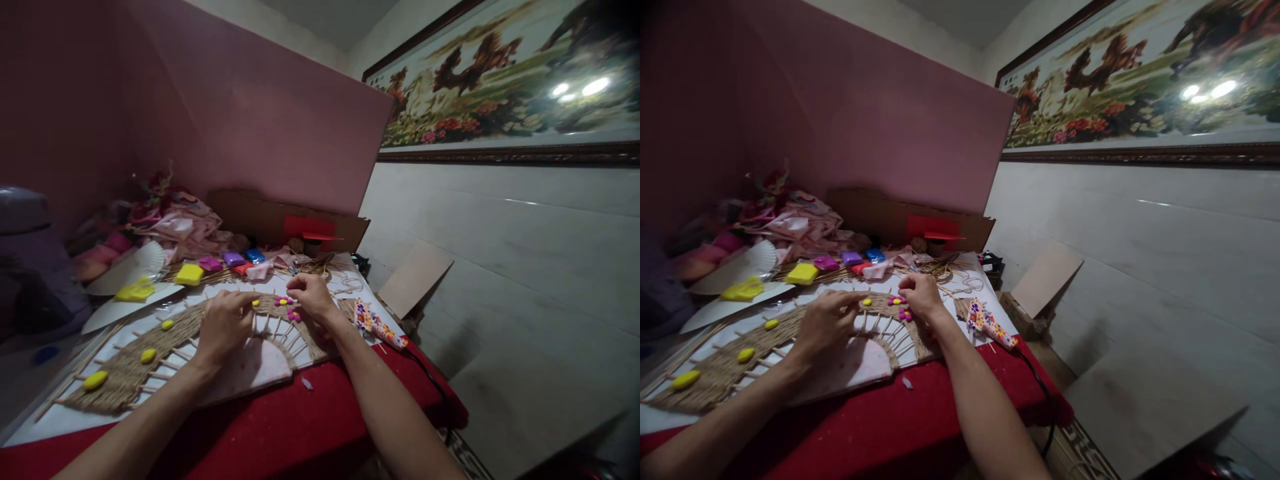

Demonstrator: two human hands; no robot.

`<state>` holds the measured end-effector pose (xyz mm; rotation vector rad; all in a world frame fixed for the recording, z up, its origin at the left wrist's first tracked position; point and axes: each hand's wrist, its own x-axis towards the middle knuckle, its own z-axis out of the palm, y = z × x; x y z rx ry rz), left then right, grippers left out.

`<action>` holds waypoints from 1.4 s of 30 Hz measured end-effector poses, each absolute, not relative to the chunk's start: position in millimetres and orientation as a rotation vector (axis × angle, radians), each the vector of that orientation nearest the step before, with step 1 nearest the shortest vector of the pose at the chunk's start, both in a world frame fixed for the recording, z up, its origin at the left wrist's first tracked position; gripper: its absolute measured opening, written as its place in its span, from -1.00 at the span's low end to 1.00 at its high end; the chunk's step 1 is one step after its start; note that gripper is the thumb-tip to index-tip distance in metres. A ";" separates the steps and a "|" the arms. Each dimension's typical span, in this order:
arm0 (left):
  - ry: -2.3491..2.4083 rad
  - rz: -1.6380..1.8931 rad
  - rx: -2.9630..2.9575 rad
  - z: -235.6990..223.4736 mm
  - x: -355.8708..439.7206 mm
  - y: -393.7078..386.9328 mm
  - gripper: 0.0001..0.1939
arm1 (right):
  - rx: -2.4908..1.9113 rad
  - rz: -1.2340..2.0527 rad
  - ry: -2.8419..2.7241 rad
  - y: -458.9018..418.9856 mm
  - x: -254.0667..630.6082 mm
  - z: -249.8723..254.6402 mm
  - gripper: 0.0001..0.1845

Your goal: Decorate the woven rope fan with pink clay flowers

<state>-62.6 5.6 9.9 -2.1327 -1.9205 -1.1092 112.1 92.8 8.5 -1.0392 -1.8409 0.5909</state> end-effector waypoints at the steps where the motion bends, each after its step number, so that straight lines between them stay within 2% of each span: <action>1: -1.970 -1.132 -2.107 9.7 -65.7 7.6 -0.67 | -1.030 0.603 -1.879 93.0 113.4 8.8 -0.94; 4: -2.056 -1.251 -2.088 8.3 -68.6 12.4 -0.67 | -0.954 0.766 -1.880 90.0 114.7 13.4 -0.97; 8: -2.026 -1.603 -2.158 7.7 -64.8 17.3 -0.69 | -0.789 1.143 -1.794 78.4 109.9 22.2 -0.83; 11: -2.004 -1.931 -2.326 10.5 -60.4 16.7 -0.76 | -0.716 1.208 -1.809 69.1 103.0 23.4 -0.77; 13: -2.012 -2.213 -2.439 12.2 -57.8 14.1 -0.77 | -0.702 1.171 -1.851 64.9 98.6 21.7 -0.78; 16: -2.165 -2.623 -2.386 12.0 -56.6 10.7 -0.73 | -0.669 0.908 -1.948 62.6 95.4 20.4 -0.86; 18: -2.265 -2.770 -2.276 10.6 -57.7 10.9 -0.71 | -0.627 0.753 -1.990 63.1 96.6 22.3 -0.92; 23: -2.024 -2.808 -2.233 9.5 -60.0 16.4 -0.69 | -0.714 0.727 -1.823 68.5 104.3 29.3 -0.88; 28: -2.076 -2.812 -2.213 11.0 -56.6 13.8 -0.71 | -0.778 0.706 -1.770 71.6 104.0 28.0 -0.83; 35: -2.110 -2.938 -2.143 5.9 -59.0 16.5 -0.70 | -0.702 0.607 -1.935 62.0 96.1 26.0 -0.89; 42: -1.956 -3.306 -2.049 7.6 -58.3 17.7 -0.64 | -0.731 0.425 -2.031 50.9 85.4 30.5 -0.89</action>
